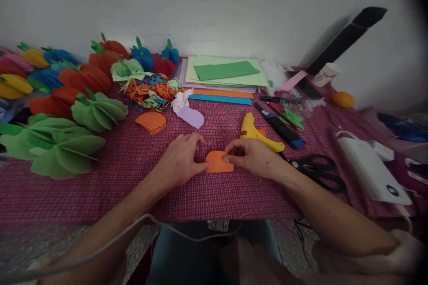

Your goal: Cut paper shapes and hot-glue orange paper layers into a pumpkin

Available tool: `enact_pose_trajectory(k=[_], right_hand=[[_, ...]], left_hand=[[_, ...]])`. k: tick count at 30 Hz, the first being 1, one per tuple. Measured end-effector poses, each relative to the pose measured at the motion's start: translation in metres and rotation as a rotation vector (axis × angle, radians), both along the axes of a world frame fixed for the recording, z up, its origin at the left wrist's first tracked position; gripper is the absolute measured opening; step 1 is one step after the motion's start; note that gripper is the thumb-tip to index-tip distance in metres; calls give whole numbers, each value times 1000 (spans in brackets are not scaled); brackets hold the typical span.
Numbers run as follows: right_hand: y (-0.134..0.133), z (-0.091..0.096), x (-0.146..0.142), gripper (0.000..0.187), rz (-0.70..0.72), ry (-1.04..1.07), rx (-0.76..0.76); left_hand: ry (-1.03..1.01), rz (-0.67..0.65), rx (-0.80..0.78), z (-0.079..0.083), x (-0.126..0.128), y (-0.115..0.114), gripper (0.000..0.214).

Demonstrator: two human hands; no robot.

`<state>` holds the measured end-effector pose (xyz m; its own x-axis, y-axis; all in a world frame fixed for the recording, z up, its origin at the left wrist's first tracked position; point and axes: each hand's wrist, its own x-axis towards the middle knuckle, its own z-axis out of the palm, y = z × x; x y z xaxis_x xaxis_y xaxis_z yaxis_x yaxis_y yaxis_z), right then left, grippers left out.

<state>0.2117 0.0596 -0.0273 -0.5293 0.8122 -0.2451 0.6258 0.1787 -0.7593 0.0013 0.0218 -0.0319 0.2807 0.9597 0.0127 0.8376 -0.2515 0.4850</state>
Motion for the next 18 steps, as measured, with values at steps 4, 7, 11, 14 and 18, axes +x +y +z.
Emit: enact_pose_trajectory(k=[4, 7, 11, 14, 18], right_hand=[[0, -1, 0, 12, 5, -10, 23], [0, -2, 1, 11, 4, -9, 33], [0, -3, 1, 10, 8, -12, 32], [-1, -2, 0, 9, 6, -22, 30], [-2, 0, -1, 8, 0, -38, 41]], left_hand=[[-2, -2, 9, 0, 0, 0, 41], [-10, -4, 7, 0, 0, 0, 40], [-6, 0, 3, 0, 0, 0, 39], [-4, 0, 9, -1, 0, 1, 41], [0, -2, 21, -1, 0, 0, 42]])
